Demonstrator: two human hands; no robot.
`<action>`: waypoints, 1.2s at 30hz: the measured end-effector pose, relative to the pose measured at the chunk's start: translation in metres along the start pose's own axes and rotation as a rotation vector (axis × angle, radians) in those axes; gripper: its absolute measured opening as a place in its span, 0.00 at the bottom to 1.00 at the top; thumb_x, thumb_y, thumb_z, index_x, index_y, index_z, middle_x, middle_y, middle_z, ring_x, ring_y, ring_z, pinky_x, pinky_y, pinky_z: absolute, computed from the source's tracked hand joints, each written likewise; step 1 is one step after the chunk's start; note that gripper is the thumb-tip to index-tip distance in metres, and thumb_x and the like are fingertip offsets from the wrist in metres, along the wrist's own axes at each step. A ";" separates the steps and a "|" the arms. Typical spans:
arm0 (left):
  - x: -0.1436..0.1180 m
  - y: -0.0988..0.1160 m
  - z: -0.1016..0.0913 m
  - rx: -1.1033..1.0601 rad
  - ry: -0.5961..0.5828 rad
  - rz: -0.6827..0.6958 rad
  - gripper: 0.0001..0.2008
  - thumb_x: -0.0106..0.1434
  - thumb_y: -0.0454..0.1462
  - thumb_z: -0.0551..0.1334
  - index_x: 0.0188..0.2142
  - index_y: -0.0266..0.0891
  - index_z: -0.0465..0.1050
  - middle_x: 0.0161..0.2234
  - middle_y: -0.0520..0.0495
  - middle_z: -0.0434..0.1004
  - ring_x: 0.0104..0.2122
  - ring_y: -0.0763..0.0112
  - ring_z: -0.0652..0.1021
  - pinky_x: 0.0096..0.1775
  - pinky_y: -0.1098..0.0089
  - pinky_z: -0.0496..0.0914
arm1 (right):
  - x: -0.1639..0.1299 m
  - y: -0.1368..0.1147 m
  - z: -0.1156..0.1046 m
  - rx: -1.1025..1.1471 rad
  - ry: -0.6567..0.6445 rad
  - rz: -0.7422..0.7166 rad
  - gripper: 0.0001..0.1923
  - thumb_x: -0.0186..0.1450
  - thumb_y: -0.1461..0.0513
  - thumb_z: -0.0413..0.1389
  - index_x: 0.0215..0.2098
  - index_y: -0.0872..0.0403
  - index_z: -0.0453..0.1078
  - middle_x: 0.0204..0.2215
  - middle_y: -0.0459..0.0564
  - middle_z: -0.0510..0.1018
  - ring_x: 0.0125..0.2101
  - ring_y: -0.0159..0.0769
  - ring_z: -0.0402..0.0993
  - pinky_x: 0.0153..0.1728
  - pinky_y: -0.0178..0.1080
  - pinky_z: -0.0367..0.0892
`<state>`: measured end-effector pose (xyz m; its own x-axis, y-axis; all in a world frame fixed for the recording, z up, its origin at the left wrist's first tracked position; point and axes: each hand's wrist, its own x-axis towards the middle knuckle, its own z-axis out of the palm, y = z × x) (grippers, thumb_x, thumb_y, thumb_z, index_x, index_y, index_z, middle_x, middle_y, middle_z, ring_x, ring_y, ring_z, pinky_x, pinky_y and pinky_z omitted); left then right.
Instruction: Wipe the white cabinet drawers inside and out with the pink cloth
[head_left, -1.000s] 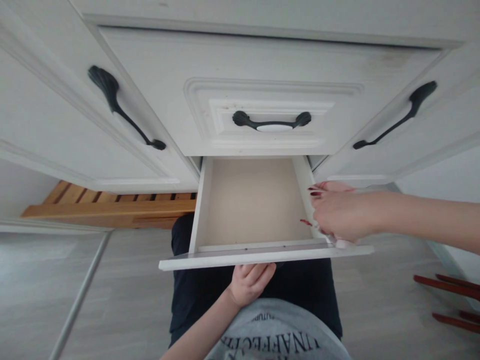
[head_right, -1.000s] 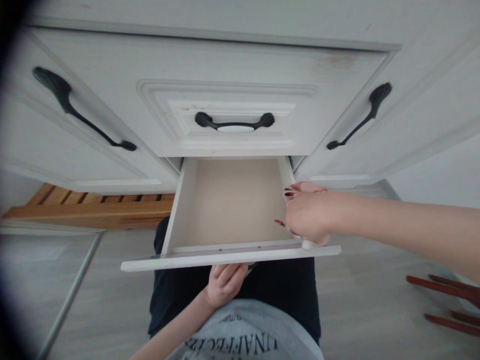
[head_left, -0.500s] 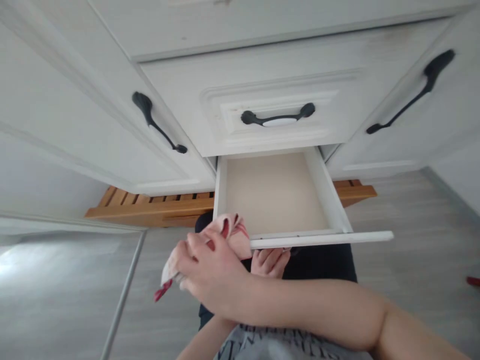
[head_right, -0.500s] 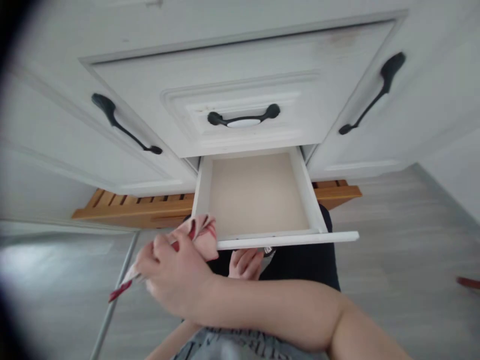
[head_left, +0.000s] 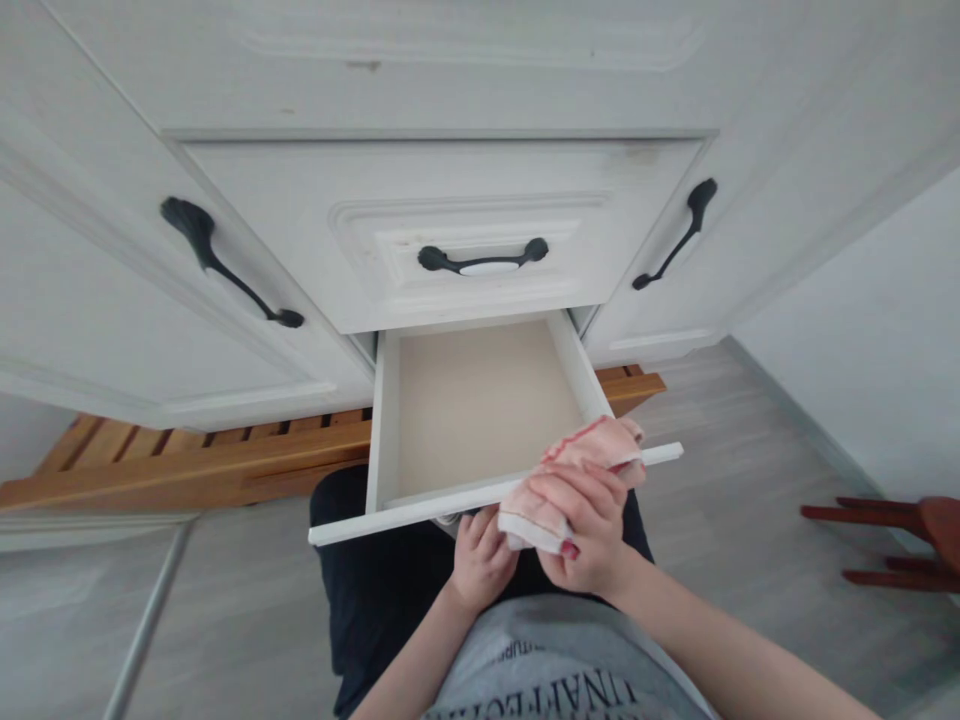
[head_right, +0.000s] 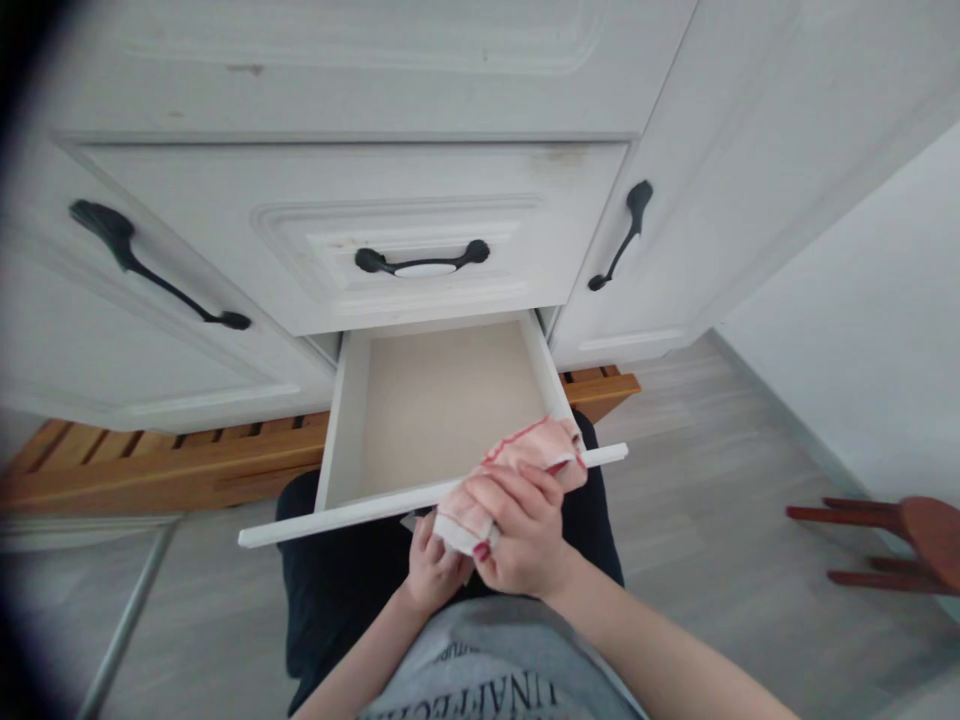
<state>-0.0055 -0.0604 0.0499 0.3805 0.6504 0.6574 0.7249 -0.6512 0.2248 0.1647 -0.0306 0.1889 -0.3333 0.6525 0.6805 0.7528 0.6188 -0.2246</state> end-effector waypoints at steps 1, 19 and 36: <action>0.002 -0.002 -0.002 0.008 0.042 0.000 0.09 0.62 0.30 0.64 0.42 0.40 0.78 0.41 0.42 0.82 0.46 0.59 0.79 0.47 0.60 0.70 | -0.007 0.015 -0.007 -0.062 0.066 -0.009 0.22 0.62 0.64 0.48 0.54 0.50 0.68 0.42 0.48 0.82 0.48 0.41 0.76 0.62 0.47 0.56; 0.026 0.004 0.033 0.045 0.429 -0.149 0.13 0.63 0.31 0.63 0.45 0.44 0.80 0.40 0.46 0.85 0.45 0.60 0.80 0.47 0.61 0.74 | -0.100 0.108 0.027 -0.182 0.385 0.469 0.23 0.68 0.58 0.51 0.60 0.55 0.64 0.56 0.70 0.68 0.58 0.69 0.66 0.51 0.74 0.66; 0.098 -0.071 0.030 0.221 0.065 -0.088 0.26 0.64 0.28 0.57 0.60 0.42 0.71 0.57 0.45 0.78 0.58 0.59 0.75 0.53 0.59 0.76 | -0.075 0.059 0.071 0.260 0.127 0.674 0.16 0.69 0.55 0.54 0.53 0.48 0.70 0.49 0.55 0.77 0.50 0.51 0.76 0.52 0.53 0.72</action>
<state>-0.0026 0.0607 0.0769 0.2773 0.6698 0.6888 0.8645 -0.4867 0.1253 0.1941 -0.0121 0.0747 0.2347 0.8820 0.4086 0.6069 0.1954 -0.7704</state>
